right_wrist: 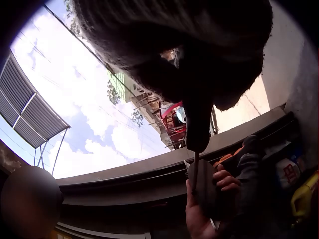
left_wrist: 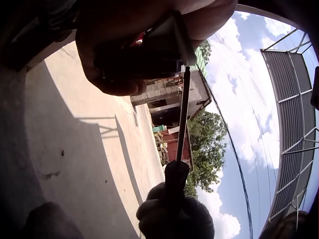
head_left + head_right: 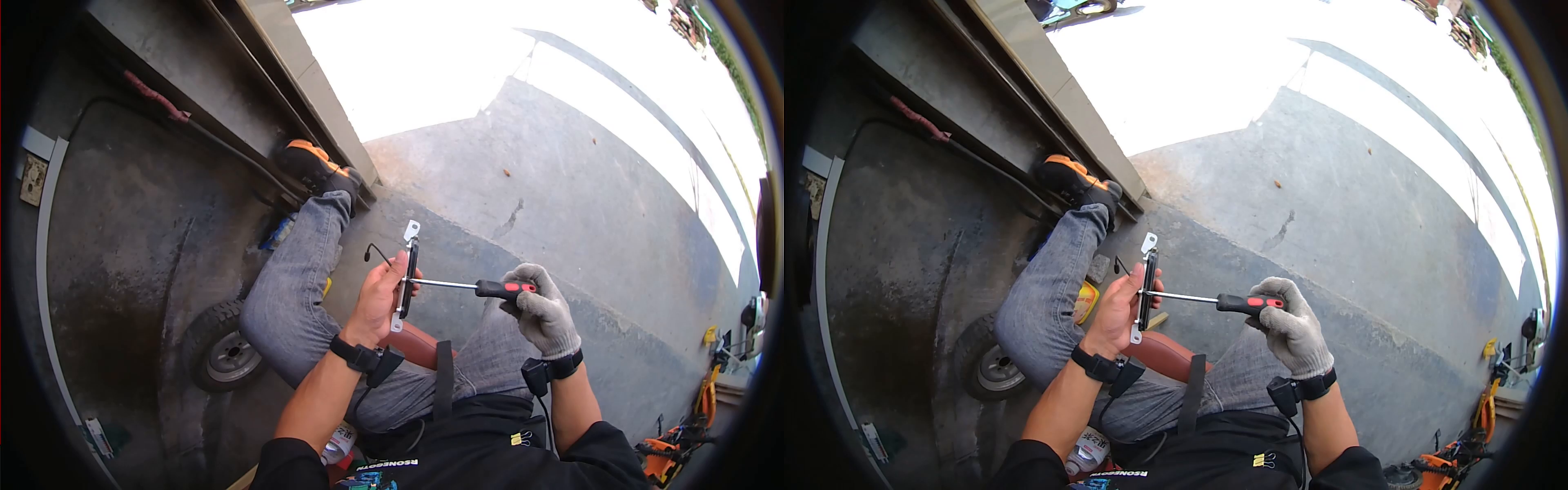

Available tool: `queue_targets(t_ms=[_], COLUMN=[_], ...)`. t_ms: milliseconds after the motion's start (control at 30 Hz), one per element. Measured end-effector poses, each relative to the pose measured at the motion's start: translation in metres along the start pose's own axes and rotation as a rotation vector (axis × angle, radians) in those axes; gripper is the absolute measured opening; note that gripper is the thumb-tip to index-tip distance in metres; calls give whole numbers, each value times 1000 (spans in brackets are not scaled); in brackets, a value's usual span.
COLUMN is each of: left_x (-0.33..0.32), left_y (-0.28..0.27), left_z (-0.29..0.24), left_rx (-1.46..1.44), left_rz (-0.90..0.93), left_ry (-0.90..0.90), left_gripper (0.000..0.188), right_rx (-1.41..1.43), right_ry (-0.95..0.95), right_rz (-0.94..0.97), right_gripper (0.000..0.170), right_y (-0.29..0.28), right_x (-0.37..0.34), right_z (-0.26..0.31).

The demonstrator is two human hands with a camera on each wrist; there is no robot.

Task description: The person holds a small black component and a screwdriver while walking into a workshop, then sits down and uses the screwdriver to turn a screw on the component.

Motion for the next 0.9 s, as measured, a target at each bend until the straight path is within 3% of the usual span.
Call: queue_targets(t_ms=[67, 133, 267, 333, 467, 667, 767, 833, 900], left_x=[0, 0, 0, -1, 0, -3, -2, -2, -2], left_y=[0, -1, -1, -1, 0, 2, 1, 2, 3], left_z=[0, 0, -1, 1, 1, -3, -2, -1, 1], left_rx=[-4, -9, 6, 5, -1, -13, -27, -34, -45], left_rz=[-5, -4, 4, -9, 0, 18, 5, 19, 23], left_ry=[1, 3, 4, -11, -9, -5, -7, -12, -26], left_gripper=[46, 45, 45, 45, 45, 49, 51, 51, 51], right_rx=[-2, -113, -200, -33, 8, 21, 80, 278, 260], right_ry=[-8, 117, 113, 69, 4, 41, 44, 118, 138], right_rz=[8, 73, 69, 42, 61, 99, 93, 122, 170], right_gripper=[29, 31, 32, 33, 37, 40, 40, 46, 49], right_y=[2, 3, -10, -6, -3, -5, -11, -17, -5], right_x=[-1, -2, 5, 5, 2, 3, 6, 10, 4], right_z=[5, -4, -11, -6, 3, 1, -1, -9, -4])
Point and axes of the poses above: each hand's wrist, its own x-axis towards the middle knuckle, its own y-axis out of the palm, z = x × y, the point moved 10 cm from there along x, towards the middle knuckle, and after that the axes turned 8 degrees about -z, right-handed, at the moved point
